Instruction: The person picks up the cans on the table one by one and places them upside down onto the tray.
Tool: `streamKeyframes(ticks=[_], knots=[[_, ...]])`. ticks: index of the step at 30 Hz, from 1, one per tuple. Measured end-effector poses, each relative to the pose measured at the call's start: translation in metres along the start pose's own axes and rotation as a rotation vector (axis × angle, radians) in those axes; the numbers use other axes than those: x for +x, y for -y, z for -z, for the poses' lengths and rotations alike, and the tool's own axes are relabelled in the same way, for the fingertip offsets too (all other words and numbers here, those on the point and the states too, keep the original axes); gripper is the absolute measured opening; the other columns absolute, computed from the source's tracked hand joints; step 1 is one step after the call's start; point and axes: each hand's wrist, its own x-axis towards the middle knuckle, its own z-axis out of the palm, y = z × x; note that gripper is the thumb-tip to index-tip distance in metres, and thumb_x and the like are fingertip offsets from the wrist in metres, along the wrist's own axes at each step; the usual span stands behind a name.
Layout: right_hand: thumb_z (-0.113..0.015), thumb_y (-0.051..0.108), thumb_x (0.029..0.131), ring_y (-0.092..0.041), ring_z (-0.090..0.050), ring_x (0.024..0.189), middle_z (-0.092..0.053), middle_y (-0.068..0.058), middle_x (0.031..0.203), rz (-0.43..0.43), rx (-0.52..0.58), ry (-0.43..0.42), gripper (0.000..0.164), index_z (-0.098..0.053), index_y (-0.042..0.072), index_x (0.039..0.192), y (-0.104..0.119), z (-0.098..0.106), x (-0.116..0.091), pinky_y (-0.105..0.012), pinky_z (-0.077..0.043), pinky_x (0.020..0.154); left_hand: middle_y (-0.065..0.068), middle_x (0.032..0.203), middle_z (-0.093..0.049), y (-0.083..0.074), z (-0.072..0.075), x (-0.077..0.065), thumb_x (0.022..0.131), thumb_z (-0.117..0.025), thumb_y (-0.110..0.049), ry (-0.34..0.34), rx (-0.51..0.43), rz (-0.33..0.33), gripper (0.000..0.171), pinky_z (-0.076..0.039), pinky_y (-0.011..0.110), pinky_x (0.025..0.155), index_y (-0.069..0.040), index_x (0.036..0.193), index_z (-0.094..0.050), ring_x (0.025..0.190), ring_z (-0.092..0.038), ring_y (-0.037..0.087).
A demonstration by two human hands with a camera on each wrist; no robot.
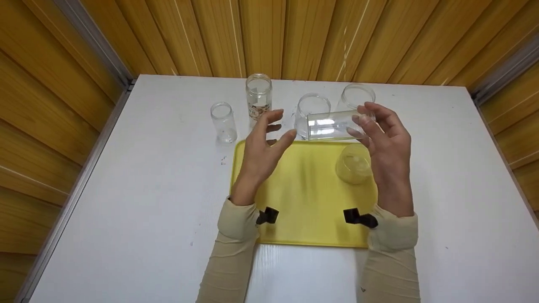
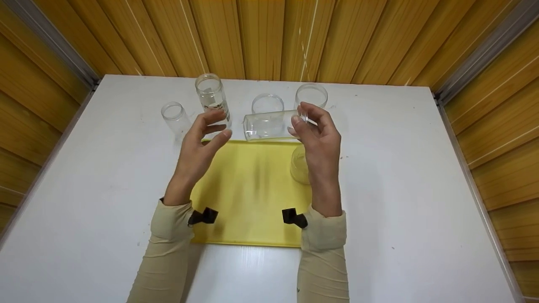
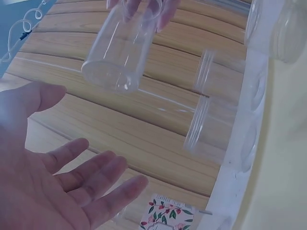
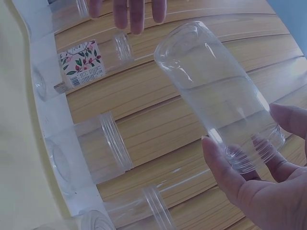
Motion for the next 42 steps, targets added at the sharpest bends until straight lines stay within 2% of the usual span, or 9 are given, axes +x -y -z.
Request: streamKeyframes(ticks=[5,11,16,22,26,32,38,42], knots=[[-0.077,0.012,0.099,-0.034,-0.061,0.125,-0.058,-0.021,0.137,0.002,0.010,0.004,0.041,-0.063,-0.002,0.136,-0.001,0.000,0.000,-0.036,-0.059,0.095,0.010,0.150,-0.057,-0.002,-0.013,-0.001,0.099,-0.072,-0.034,0.053,-0.001,-0.007,0.061,-0.053,0.043,0.099,-0.008,0.152,-0.054,0.129,-0.059,0.025],[-0.075,0.012,0.100,-0.036,-0.061,0.123,-0.058,-0.022,0.137,0.015,0.008,0.022,0.040,-0.063,-0.003,0.136,-0.002,-0.001,0.000,-0.037,-0.060,0.092,0.012,0.151,-0.056,-0.002,-0.020,-0.002,0.099,-0.073,-0.034,0.067,0.019,-0.046,0.062,-0.054,0.045,0.098,-0.008,0.152,-0.053,0.127,-0.061,0.023],[-0.075,0.013,0.100,-0.036,-0.061,0.124,-0.058,-0.022,0.138,0.005,-0.003,0.032,0.040,-0.063,-0.002,0.135,-0.003,-0.004,0.000,-0.037,-0.059,0.093,0.010,0.150,-0.057,-0.001,-0.021,-0.003,0.099,-0.073,-0.032,0.057,-0.041,-0.054,0.061,-0.055,0.050,0.100,-0.009,0.152,-0.054,0.127,-0.061,0.021],[-0.072,0.012,0.102,-0.035,-0.063,0.120,-0.060,-0.022,0.135,0.009,0.008,0.057,0.036,-0.063,-0.002,0.134,-0.004,-0.007,-0.002,-0.038,-0.060,0.092,0.008,0.146,-0.060,-0.004,-0.021,-0.003,0.100,-0.072,-0.032,0.069,-0.111,-0.045,0.059,-0.056,0.038,0.099,-0.009,0.152,-0.055,0.125,-0.063,0.018],[-0.071,0.013,0.103,-0.036,-0.063,0.120,-0.060,-0.022,0.134,0.008,0.009,0.073,0.036,-0.062,-0.002,0.135,-0.004,-0.009,-0.002,-0.038,-0.060,0.091,0.010,0.146,-0.060,-0.006,-0.021,-0.003,0.101,-0.072,-0.031,0.076,-0.159,-0.034,0.058,-0.055,0.038,0.100,-0.012,0.152,-0.055,0.126,-0.063,0.021],[-0.071,0.016,0.103,-0.035,-0.065,0.118,-0.061,-0.021,0.135,-0.012,-0.029,0.099,0.036,-0.062,-0.001,0.134,-0.005,-0.010,-0.002,-0.038,-0.060,0.091,0.009,0.142,-0.063,-0.007,-0.020,-0.004,0.101,-0.073,-0.028,0.060,-0.211,-0.026,0.053,-0.055,0.037,0.098,-0.011,0.149,-0.058,0.121,-0.065,0.018],[-0.071,0.015,0.103,-0.034,-0.067,0.114,-0.064,-0.022,0.132,-0.014,-0.049,0.107,0.033,-0.063,0.000,0.132,-0.006,-0.010,-0.002,-0.038,-0.061,0.090,0.012,0.137,-0.066,-0.006,-0.020,-0.003,0.099,-0.075,-0.021,0.050,-0.278,-0.042,0.048,-0.056,0.042,0.097,-0.006,0.143,-0.062,0.119,-0.066,0.024],[-0.070,0.014,0.104,-0.034,-0.068,0.113,-0.064,-0.022,0.131,-0.012,-0.070,0.110,0.032,-0.063,0.000,0.132,-0.007,-0.010,-0.002,-0.038,-0.060,0.091,0.014,0.135,-0.066,-0.006,-0.019,-0.003,0.099,-0.075,-0.019,0.041,-0.290,-0.045,0.047,-0.057,0.042,0.096,-0.005,0.142,-0.063,0.119,-0.066,0.027]])
